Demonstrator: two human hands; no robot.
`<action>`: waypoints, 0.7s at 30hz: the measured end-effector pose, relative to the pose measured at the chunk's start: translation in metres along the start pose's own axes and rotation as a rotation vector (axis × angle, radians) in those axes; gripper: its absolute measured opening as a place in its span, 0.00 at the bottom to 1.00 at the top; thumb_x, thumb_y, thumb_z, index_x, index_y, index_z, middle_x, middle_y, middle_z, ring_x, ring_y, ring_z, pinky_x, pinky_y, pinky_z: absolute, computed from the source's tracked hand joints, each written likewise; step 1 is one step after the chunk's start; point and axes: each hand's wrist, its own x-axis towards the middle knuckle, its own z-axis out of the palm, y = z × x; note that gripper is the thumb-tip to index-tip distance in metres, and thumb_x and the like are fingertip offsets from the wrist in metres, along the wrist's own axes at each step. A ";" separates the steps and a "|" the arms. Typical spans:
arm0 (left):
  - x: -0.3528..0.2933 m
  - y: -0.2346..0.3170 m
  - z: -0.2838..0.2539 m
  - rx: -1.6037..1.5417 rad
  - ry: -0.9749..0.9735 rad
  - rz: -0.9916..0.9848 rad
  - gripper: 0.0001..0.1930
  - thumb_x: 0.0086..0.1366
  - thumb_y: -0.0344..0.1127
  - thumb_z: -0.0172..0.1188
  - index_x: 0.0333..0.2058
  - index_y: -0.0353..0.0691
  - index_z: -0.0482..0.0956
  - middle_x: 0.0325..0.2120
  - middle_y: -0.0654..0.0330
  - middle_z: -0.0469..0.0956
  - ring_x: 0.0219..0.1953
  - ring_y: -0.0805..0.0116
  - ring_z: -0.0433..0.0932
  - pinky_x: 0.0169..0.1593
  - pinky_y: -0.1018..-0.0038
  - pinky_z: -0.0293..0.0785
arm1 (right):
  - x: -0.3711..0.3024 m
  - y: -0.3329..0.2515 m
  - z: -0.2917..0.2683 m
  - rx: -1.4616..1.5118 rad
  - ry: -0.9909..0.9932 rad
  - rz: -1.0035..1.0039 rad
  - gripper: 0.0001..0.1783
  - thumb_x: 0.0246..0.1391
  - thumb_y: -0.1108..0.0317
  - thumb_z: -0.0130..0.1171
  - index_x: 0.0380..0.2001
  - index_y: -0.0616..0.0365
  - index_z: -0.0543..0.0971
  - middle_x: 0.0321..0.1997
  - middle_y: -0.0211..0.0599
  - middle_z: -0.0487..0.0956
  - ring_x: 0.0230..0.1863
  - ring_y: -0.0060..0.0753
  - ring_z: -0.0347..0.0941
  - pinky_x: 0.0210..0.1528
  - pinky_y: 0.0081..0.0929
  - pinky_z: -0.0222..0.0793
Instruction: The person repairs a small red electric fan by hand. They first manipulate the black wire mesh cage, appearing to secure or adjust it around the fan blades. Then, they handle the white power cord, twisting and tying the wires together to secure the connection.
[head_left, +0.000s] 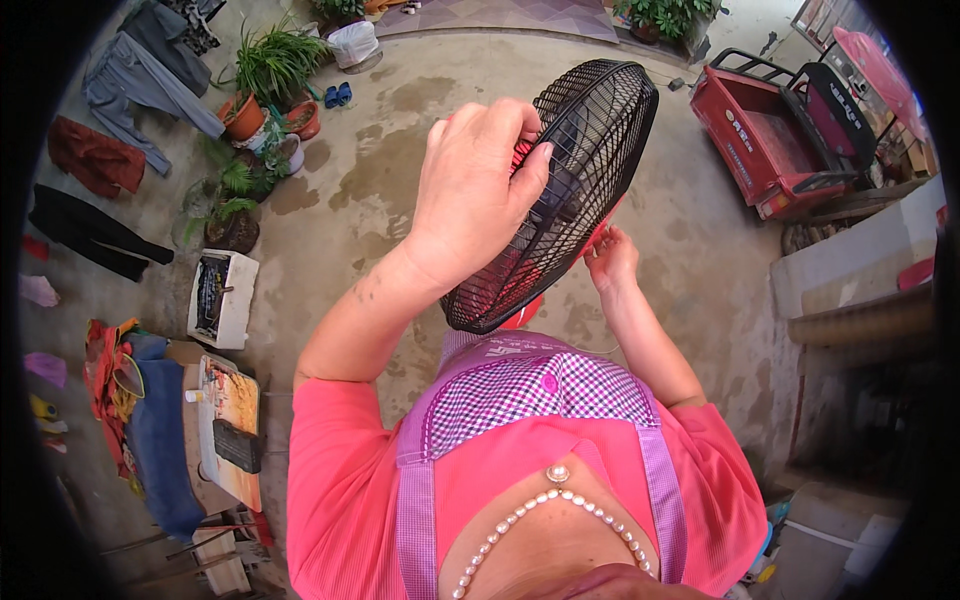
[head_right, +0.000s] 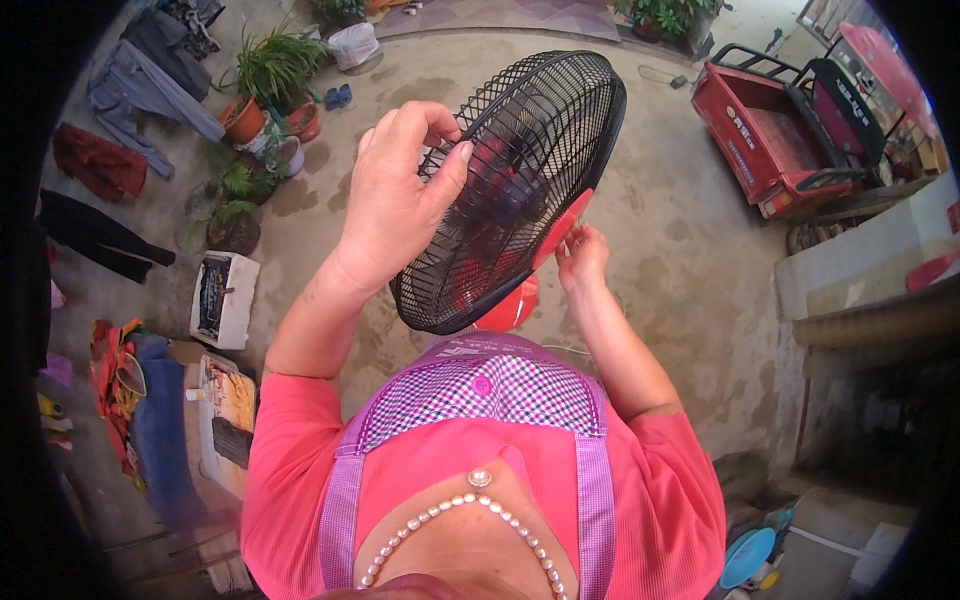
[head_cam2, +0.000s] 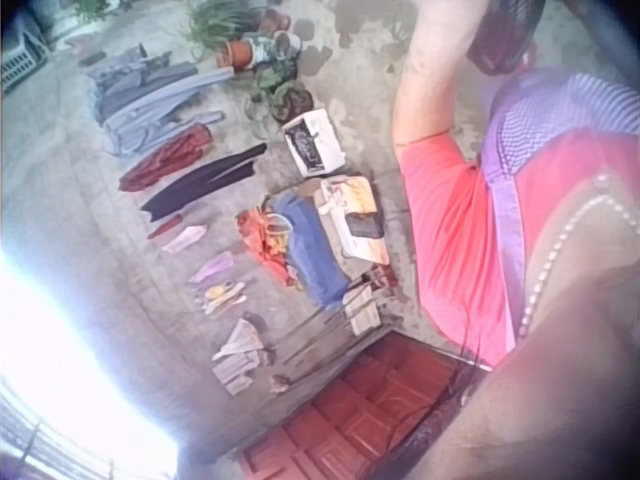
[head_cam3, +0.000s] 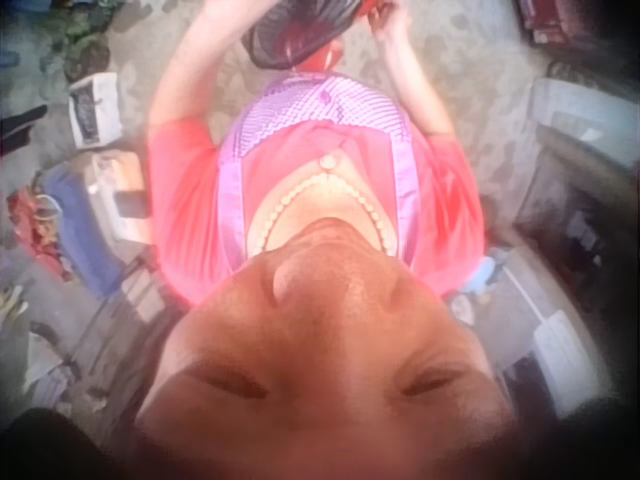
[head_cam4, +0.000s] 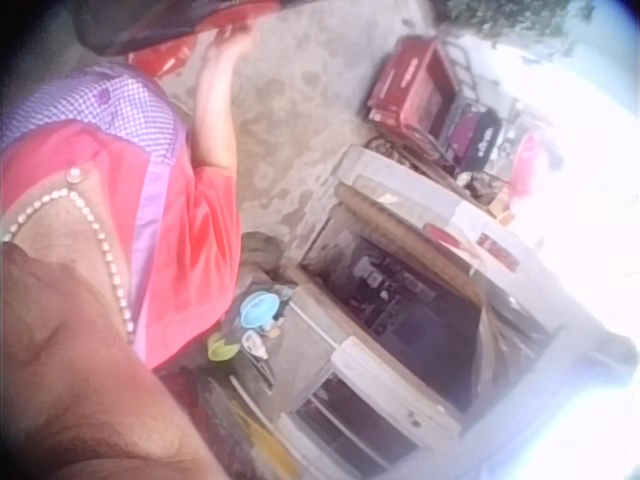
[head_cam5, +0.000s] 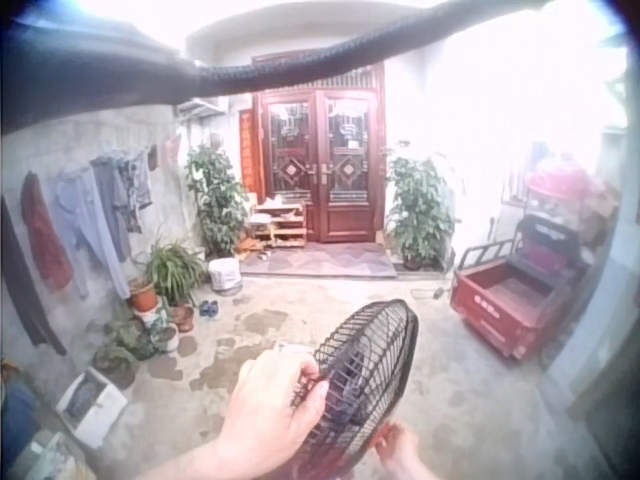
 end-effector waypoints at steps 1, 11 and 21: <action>0.001 0.002 0.000 0.020 -0.002 -0.015 0.08 0.57 0.29 0.61 0.35 0.40 0.73 0.30 0.61 0.75 0.35 0.63 0.74 0.45 0.68 0.65 | 0.004 0.001 -0.002 0.008 -0.003 0.000 0.03 0.59 0.64 0.48 0.34 0.48 0.67 0.32 0.25 0.70 0.35 0.24 0.67 0.38 0.31 0.62; 0.001 -0.004 0.006 -0.104 0.021 0.003 0.08 0.55 0.27 0.61 0.33 0.41 0.71 0.27 0.62 0.73 0.32 0.63 0.72 0.42 0.68 0.65 | -0.001 0.001 0.002 0.014 0.015 -0.018 0.07 0.60 0.63 0.46 0.34 0.53 0.71 0.33 0.26 0.71 0.37 0.26 0.67 0.41 0.30 0.62; -0.001 -0.004 0.004 -0.070 0.040 0.058 0.10 0.52 0.26 0.63 0.32 0.38 0.71 0.28 0.59 0.73 0.32 0.60 0.72 0.42 0.67 0.67 | -0.001 0.004 -0.002 0.008 -0.002 -0.021 0.03 0.59 0.65 0.47 0.33 0.49 0.68 0.33 0.26 0.72 0.36 0.25 0.68 0.39 0.30 0.62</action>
